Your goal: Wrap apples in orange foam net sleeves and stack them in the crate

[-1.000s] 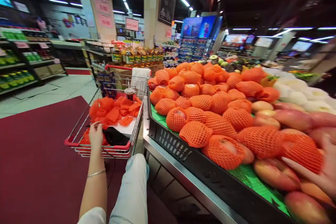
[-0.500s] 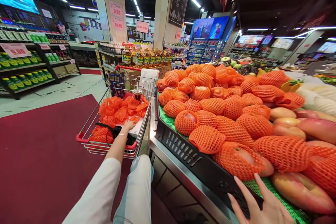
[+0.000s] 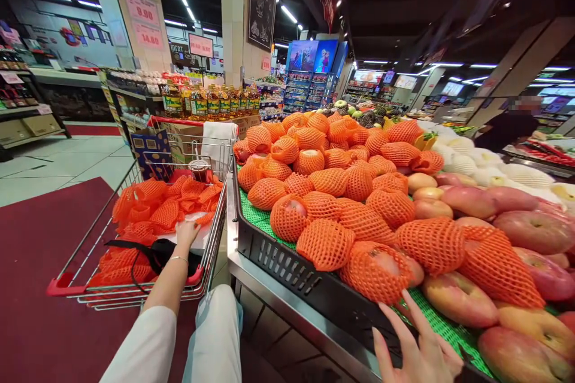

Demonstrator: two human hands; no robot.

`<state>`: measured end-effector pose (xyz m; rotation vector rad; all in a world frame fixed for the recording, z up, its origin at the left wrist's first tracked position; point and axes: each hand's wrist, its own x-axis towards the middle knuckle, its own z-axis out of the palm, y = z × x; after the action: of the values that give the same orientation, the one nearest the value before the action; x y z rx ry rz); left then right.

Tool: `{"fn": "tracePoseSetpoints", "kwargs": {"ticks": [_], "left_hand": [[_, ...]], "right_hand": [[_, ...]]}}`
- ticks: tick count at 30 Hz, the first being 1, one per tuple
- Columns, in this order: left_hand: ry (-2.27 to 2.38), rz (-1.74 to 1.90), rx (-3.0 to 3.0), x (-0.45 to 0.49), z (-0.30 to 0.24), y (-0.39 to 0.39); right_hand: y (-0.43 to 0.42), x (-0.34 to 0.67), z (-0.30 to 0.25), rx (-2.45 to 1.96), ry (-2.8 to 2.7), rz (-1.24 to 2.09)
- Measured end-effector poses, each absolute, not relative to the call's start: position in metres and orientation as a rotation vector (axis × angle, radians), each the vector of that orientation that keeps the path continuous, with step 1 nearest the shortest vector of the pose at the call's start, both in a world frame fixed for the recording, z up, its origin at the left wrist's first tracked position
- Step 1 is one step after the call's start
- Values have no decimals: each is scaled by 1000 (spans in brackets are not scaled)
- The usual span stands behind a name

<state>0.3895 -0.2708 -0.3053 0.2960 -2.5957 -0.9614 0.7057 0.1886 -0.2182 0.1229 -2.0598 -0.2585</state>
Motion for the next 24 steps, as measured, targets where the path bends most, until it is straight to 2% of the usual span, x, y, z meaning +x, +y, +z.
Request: {"fn": "tracePoseSetpoints", "kwargs": {"ticks": [8,11,14,17,21,24], "left_hand": [[-1646,-1387,410,416,-228,-219],[-1480,-1560,157,467,-200,-179],[-1254,-1869,-387,530,-188,-142],[-1261,-1900,-879,585,-186,-110],[-1467,-1765,-1642,626,-185,-68],[-1643,-1635,-1577,636,-194,-41]], "right_hand": [[182,710,-210,136,-2138,15],[180,721,-208,107,-2149,323],[172,738,-210,-19,-2004,767],[151,755,-215,4,-1880,985],[117,765,-220,262,-1875,1057],[103,766,-229,165,-1906,1151]]}}
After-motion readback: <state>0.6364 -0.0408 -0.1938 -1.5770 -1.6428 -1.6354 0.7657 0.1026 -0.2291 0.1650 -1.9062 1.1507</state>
